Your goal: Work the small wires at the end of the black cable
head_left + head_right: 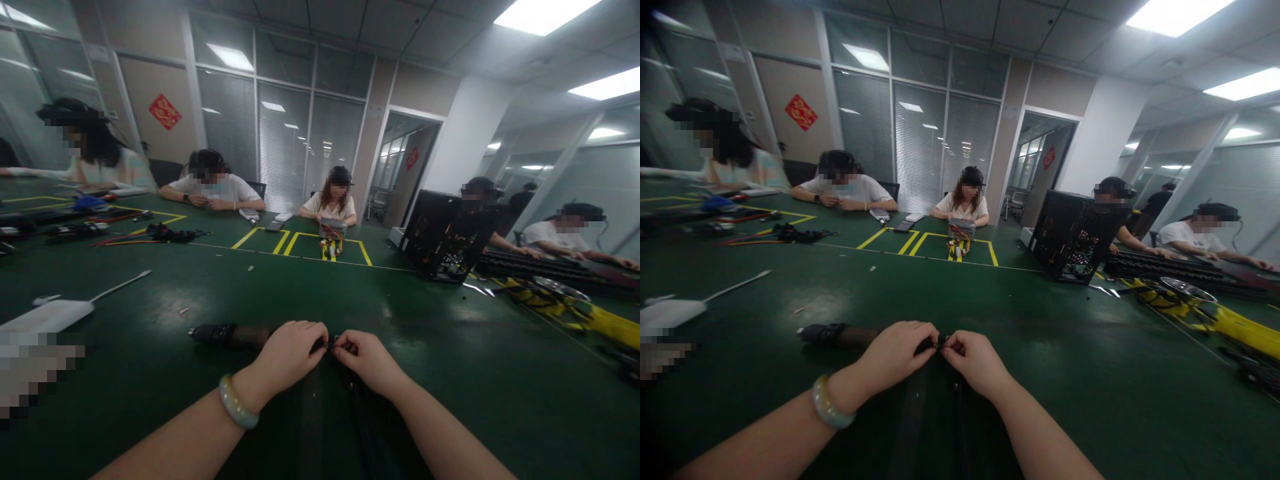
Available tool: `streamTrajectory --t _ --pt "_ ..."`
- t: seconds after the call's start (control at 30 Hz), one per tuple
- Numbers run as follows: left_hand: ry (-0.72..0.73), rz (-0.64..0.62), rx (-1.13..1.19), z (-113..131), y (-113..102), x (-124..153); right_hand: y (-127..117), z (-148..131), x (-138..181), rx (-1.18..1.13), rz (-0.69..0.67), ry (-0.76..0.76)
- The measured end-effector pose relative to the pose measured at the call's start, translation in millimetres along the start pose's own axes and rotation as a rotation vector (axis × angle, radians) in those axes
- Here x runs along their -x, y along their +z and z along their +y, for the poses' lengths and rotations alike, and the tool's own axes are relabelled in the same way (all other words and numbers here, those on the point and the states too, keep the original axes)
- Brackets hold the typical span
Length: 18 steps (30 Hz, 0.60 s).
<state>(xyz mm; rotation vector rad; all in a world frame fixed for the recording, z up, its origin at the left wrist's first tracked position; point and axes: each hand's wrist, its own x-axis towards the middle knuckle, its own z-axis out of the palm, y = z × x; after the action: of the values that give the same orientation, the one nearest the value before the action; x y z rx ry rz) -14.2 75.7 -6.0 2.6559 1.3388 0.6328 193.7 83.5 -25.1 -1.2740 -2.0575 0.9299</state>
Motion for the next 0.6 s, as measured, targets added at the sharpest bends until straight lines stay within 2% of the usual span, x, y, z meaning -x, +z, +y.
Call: streamTrajectory --t 0.6 --pt "0.033 0.001 0.007 -2.4 2.8 -1.1 -1.5 -6.1 0.9 0.004 -0.014 -0.01"
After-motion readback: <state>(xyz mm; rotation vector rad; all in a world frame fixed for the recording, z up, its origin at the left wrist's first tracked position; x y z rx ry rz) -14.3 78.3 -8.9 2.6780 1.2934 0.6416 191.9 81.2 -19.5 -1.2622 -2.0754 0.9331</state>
